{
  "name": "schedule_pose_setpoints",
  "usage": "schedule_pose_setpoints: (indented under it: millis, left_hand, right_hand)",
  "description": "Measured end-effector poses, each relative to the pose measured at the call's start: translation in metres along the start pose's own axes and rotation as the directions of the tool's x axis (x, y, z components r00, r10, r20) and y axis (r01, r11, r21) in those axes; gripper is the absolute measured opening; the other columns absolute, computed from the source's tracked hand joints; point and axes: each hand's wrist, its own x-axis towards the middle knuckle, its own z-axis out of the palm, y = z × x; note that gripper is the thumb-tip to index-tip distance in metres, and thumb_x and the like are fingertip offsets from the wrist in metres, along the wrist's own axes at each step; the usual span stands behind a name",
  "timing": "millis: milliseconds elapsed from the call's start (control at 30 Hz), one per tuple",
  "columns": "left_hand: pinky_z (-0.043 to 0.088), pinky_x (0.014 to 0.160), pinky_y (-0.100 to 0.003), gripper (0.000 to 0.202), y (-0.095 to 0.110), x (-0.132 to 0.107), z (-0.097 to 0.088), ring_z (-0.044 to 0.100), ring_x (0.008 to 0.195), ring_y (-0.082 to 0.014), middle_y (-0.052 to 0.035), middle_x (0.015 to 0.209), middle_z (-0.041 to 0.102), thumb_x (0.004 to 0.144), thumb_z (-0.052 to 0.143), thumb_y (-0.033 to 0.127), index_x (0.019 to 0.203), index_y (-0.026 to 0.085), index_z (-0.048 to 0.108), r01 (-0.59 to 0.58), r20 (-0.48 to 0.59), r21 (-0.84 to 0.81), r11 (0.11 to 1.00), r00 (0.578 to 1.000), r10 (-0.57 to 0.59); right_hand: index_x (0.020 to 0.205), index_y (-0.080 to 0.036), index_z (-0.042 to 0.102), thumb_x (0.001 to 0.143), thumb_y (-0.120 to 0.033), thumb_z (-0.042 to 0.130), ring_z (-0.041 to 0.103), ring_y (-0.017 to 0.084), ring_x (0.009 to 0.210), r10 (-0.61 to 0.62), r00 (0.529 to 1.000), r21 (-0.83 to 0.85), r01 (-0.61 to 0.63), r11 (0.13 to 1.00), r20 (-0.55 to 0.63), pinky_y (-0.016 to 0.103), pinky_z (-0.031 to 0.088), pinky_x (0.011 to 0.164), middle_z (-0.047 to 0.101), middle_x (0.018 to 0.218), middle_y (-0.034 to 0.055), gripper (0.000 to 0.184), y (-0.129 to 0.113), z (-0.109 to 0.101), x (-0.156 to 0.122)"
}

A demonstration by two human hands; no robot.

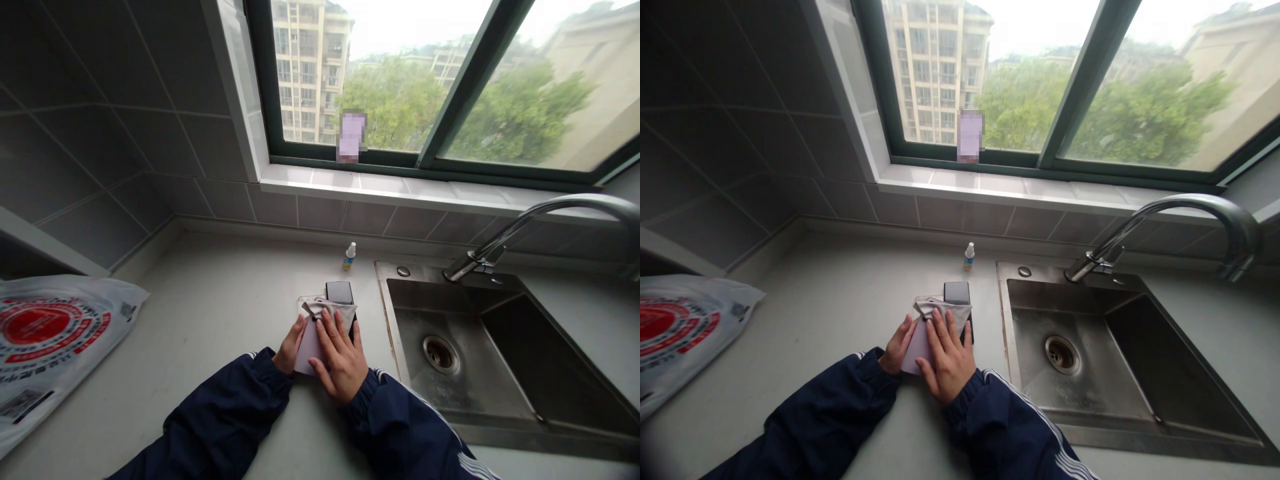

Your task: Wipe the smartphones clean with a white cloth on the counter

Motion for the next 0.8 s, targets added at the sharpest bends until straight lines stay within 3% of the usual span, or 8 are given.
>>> schedule_pose_setpoints:
  millis: [267,400,600,800]
  left_hand:
    - [0.048,0.097,-0.049,0.077,0.016,-0.003,0.010,0.067,0.106,-0.0351,-0.0226,0.112,0.070,0.090,0.037,0.066,0.138,0.006,0.048,-0.001,-0.292,-0.044,0.999,0.956,-0.012]
    - [0.048,0.097,-0.047,0.080,0.020,-0.002,0.009,0.067,0.105,-0.0351,-0.0241,0.116,0.068,0.090,0.035,0.067,0.137,0.004,0.049,-0.010,-0.260,-0.051,0.999,0.966,-0.004]
    - [0.044,0.103,-0.045,0.076,0.012,0.000,0.009,0.066,0.107,-0.0327,-0.0213,0.118,0.068,0.091,0.036,0.064,0.139,0.006,0.046,0.028,-0.226,-0.129,0.991,0.972,-0.057]
    - [0.047,0.098,-0.045,0.078,0.018,-0.004,0.011,0.067,0.105,-0.0335,-0.0224,0.116,0.068,0.090,0.038,0.066,0.138,0.006,0.048,0.037,-0.223,-0.077,0.996,0.973,-0.053]
  right_hand:
    - [0.144,-0.020,0.043,0.094,-0.040,0.050,0.019,0.029,0.148,-0.269,0.963,0.127,0.264,0.956,0.027,0.059,-0.015,0.116,0.039,0.152,0.0043,0.055,-0.019,-0.004,-0.006]
    - [0.140,-0.022,0.047,0.094,-0.036,0.049,0.021,0.027,0.147,-0.269,0.963,0.142,0.266,0.954,0.005,0.059,-0.017,0.115,0.042,0.150,0.0020,0.048,-0.016,-0.005,-0.005]
    - [0.147,-0.016,0.037,0.094,-0.036,0.049,0.018,0.031,0.148,-0.099,0.995,0.058,0.100,0.993,-0.022,0.059,-0.010,0.117,0.033,0.155,0.0103,0.058,-0.012,0.001,-0.004]
    - [0.146,-0.019,0.041,0.093,-0.041,0.051,0.017,0.030,0.148,-0.251,0.967,0.099,0.248,0.964,0.028,0.058,-0.012,0.117,0.036,0.154,0.0053,0.058,-0.020,-0.003,-0.008]
